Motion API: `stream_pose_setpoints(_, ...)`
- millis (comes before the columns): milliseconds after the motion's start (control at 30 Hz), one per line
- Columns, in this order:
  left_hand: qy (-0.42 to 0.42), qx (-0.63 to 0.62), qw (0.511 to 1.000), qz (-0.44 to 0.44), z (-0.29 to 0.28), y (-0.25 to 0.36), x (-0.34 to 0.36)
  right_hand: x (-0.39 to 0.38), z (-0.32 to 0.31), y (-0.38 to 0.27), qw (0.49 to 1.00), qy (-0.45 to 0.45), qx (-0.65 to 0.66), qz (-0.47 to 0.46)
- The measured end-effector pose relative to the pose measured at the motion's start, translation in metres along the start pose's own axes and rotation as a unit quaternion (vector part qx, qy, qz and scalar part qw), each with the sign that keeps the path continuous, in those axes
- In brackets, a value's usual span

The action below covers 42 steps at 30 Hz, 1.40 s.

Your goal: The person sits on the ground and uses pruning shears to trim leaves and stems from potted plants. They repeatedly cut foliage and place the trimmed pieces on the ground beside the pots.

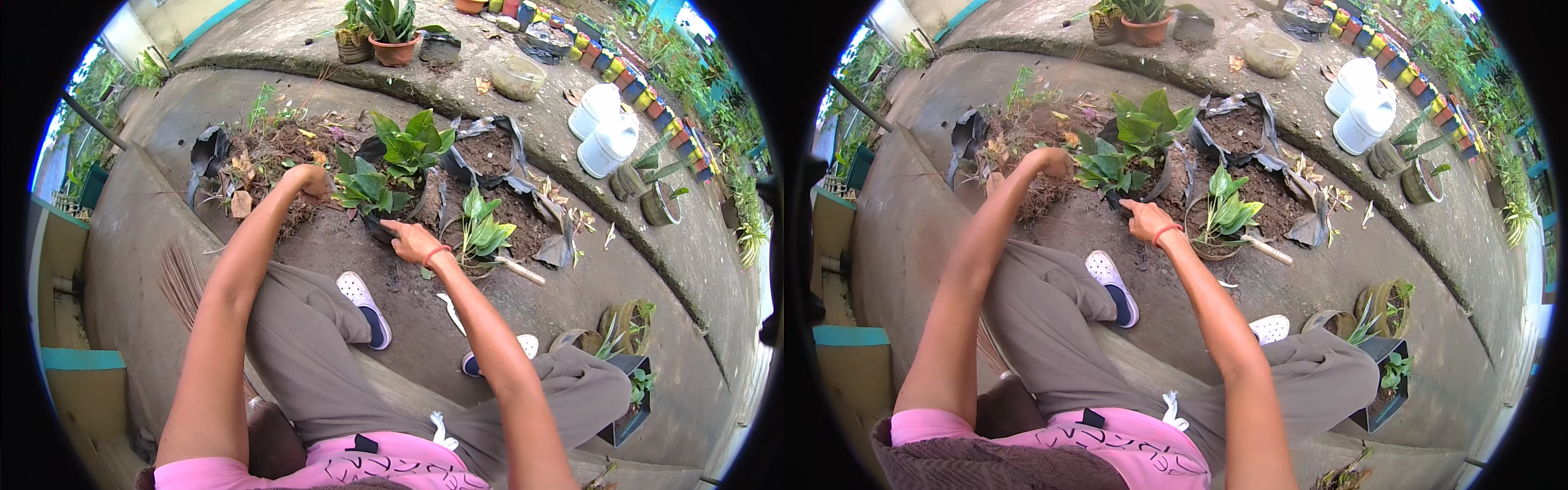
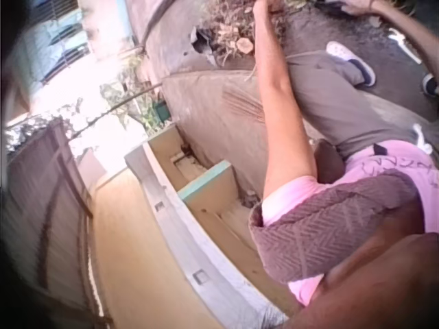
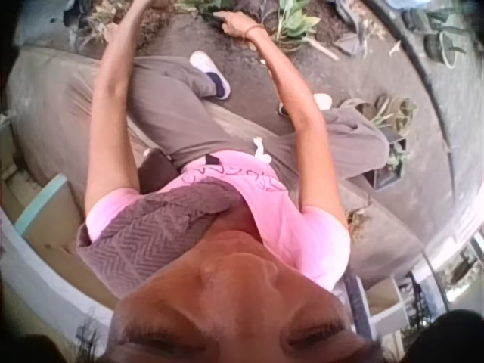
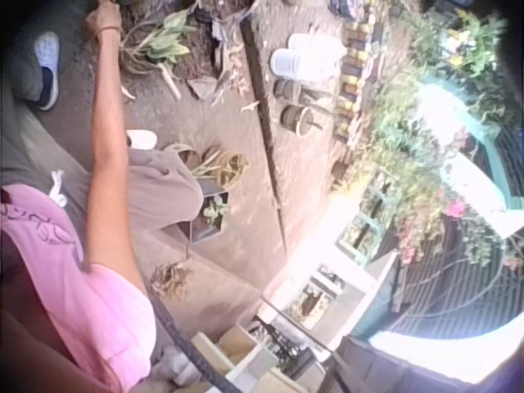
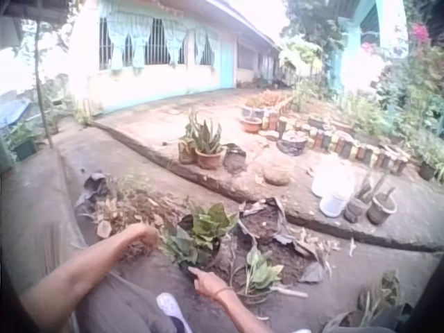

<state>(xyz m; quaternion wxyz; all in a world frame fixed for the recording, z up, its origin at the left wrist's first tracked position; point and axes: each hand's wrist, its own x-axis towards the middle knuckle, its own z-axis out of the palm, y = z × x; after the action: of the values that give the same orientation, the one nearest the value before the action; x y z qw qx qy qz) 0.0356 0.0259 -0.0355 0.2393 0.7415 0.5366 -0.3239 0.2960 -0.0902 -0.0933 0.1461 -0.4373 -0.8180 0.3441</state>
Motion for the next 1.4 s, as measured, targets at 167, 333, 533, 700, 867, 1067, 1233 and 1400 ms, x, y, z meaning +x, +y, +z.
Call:
stream_pose_setpoints(167, 0.259, -0.117, 0.947, 0.152, 0.021, 0.012, 0.019, 0.072, -0.001, -0.034, 0.976, -0.099, -0.162, 0.109)
stream_pose_setpoints(333, 0.276, -0.264, 0.916, 0.119, 0.016, 0.021, 0.033, 0.094, -0.031, -0.022, 0.988, -0.03, -0.091, 0.125)
stream_pose_setpoints(533, 0.332, 0.028, 0.943, 0.02, 0.041, 0.057, 0.052, 0.087, -0.036, -0.001, 0.98, -0.079, -0.158, 0.094)
stream_pose_setpoints(700, 0.322, 0.111, 0.94, -0.021, 0.054, 0.076, 0.07, 0.065, -0.035, -0.011, 0.994, -0.017, -0.071, 0.084)
stream_pose_setpoints(867, 0.328, 0.07, 0.942, 0.034, 0.051, 0.056, 0.077, 0.038, -0.04, -0.016, 0.993, -0.06, -0.1, 0.034)
stream_pose_setpoints(1067, 0.142, -0.021, 0.989, 0.025, -0.014, 0.009, 0.027, 0.015, -0.04, -0.003, 0.998, -0.051, -0.038, 0.005)
stream_pose_setpoints(1233, 0.304, -0.066, 0.899, -0.307, -0.032, -0.038, -0.031, 0.026, -0.038, -0.008, 0.994, 0.072, 0.017, 0.081)
stream_pose_setpoints(1400, 0.397, -0.042, 0.904, -0.154, -0.04, -0.019, -0.032, 0.047, -0.033, -0.016, 0.947, 0.24, -0.01, 0.214)
